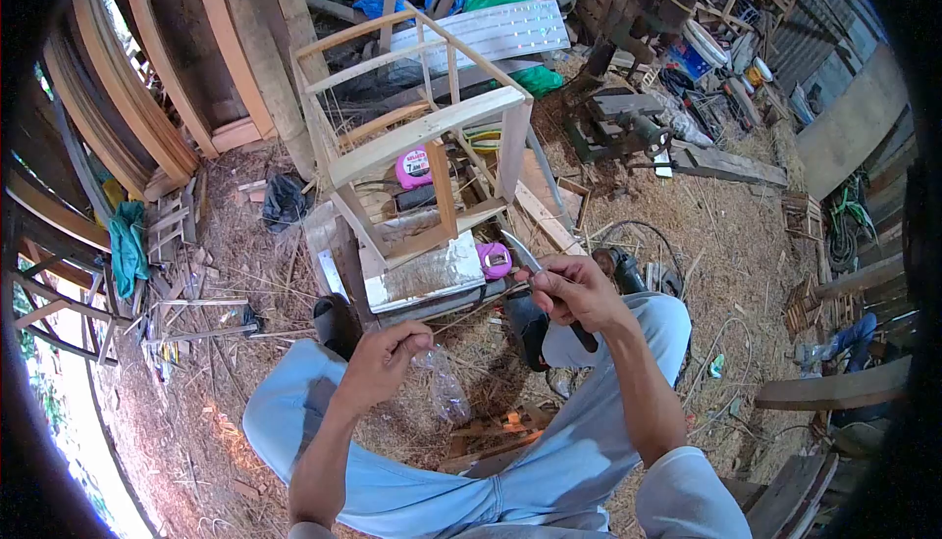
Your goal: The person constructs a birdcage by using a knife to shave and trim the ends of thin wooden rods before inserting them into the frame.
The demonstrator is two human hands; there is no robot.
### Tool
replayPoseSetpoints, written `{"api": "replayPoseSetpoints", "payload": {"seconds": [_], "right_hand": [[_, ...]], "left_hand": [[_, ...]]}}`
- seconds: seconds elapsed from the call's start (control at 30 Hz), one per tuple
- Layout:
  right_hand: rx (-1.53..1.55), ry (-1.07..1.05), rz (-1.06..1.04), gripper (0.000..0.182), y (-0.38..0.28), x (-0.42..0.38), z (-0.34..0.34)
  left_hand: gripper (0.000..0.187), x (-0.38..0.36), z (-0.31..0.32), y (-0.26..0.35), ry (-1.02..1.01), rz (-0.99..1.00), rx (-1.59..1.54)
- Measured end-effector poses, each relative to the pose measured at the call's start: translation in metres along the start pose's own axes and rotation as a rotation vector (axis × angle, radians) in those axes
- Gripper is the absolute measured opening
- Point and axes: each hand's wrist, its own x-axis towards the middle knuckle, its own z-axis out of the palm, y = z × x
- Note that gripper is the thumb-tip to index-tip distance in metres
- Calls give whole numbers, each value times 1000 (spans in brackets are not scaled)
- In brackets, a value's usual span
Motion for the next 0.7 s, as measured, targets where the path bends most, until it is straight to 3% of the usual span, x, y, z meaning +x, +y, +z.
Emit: {"api": "replayPoseSetpoints", "payload": {"seconds": [0.3,0.37,0.4,0.5,0.57,0.7], "right_hand": [[-82,276,-112,28,-16,-11,-49],[186,422,-374,33,-16,-12,-70],[127,469,-349,35,-13,-10,-64],[118,82,-124,35,-6,-11,-32],[-107,-178,-105,38,-4,-11,3],[-90,-379,-70,40,15,8,42]], "left_hand": [[16,-6,-15,-17,-47,39,-3],[15,-9,-23,-19,-9,-180,-86],[15,-7,-22,-16,-2,-176,-83],[16,0,-10,-4,-57,-109,-78],[16,4,-3,-2,-100,-145,-179],[16,13,8,10,-112,-88,-43]]}}
